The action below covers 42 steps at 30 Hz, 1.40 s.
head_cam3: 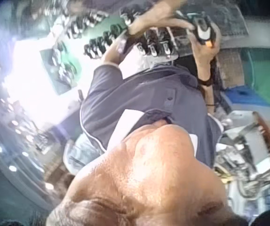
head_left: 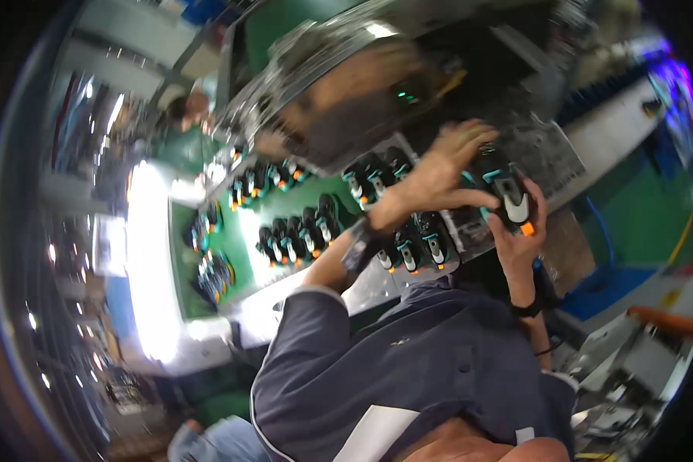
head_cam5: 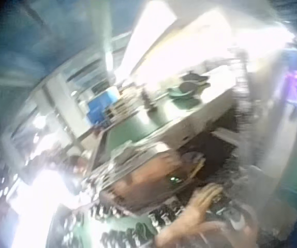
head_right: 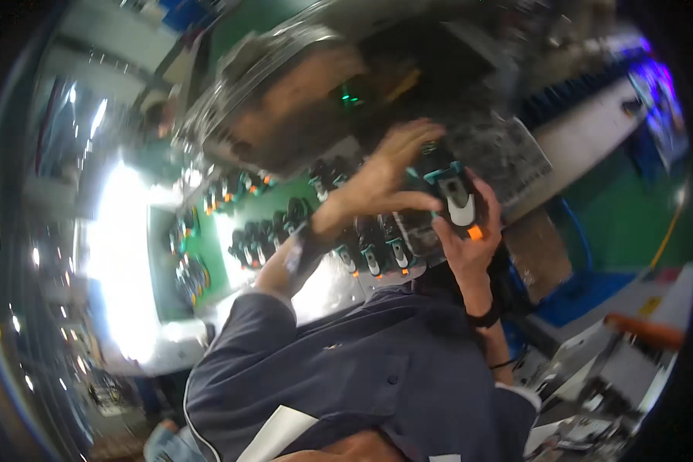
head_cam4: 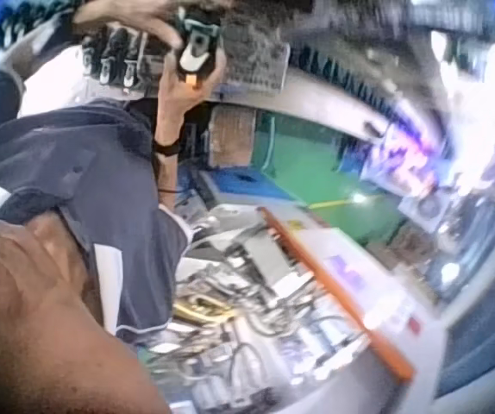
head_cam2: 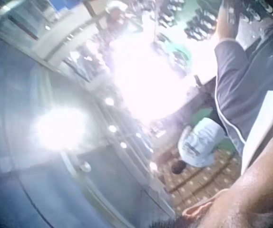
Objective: The person is operating a shoe-pressing machine to shape footwear and then placing the finished items on a conveyor belt.
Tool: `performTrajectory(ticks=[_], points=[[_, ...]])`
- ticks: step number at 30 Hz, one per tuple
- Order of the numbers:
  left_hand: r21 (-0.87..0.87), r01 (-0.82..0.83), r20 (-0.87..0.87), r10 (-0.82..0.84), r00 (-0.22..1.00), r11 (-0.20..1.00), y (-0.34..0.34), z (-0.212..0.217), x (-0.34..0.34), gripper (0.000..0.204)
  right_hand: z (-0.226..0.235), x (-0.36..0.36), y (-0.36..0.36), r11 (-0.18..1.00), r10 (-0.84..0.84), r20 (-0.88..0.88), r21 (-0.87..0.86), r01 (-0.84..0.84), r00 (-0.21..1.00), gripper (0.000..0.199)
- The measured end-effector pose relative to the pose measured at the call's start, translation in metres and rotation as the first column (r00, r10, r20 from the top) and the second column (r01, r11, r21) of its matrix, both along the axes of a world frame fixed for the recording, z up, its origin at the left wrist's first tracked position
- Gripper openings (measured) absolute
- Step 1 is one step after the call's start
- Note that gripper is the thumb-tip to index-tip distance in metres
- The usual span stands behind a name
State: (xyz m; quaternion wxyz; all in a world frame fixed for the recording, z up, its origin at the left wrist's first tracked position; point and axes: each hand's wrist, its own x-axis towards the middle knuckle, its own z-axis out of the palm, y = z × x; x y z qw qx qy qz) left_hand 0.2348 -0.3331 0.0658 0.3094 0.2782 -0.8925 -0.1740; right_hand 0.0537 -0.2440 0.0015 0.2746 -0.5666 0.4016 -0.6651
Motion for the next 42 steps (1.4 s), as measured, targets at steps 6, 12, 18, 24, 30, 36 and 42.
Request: performTrajectory(ticks=[6, 12, 18, 24, 30, 36, 42], points=[[-0.071, -0.048, -0.373, 0.018, 0.928, 0.996, -0.017, -0.044, -0.007, 0.076, 0.086, -0.017, 0.003, 0.907, 0.345, -0.245, 0.337, -0.254, 0.906, 0.084], [0.0, 0.057, -0.544, -0.048, 0.838, 0.998, -0.022, -0.056, -0.01, 0.067, 0.123, 0.036, -0.041, 0.861, 0.208, -0.837, 0.402, 0.311, 0.506, 0.066], [0.077, -0.065, -0.567, 0.097, 0.818, 0.995, -0.022, -0.058, 0.0, 0.053, 0.12, 0.054, -0.059, 0.851, 0.146, -0.907, 0.318, 0.417, 0.394, 0.051], [0.236, -0.153, -0.612, 0.269, 0.744, 0.96, -0.027, -0.059, -0.008, 0.047, 0.105, 0.04, -0.055, 0.872, 0.012, -0.818, 0.29, 0.394, 0.575, 0.048], [0.373, -0.351, -0.515, 0.506, 0.692, 0.859, -0.023, -0.056, -0.014, 0.047, 0.084, 0.02, -0.017, 0.926, -0.277, -0.647, 0.017, 0.376, 0.71, 0.053], [0.647, 0.438, -0.685, 0.222, 0.694, 0.625, 0.076, -0.041, -0.084, 0.068, 0.053, -0.029, 0.076, 0.914, -0.385, 0.048, 0.159, 0.374, 0.921, 0.056], [0.773, 0.598, -0.594, -0.09, 0.8, 0.213, 0.246, -0.041, -0.204, 0.039, 0.031, -0.117, 0.278, 0.728, -0.68, 0.273, 0.364, 0.581, 0.681, 0.056]])
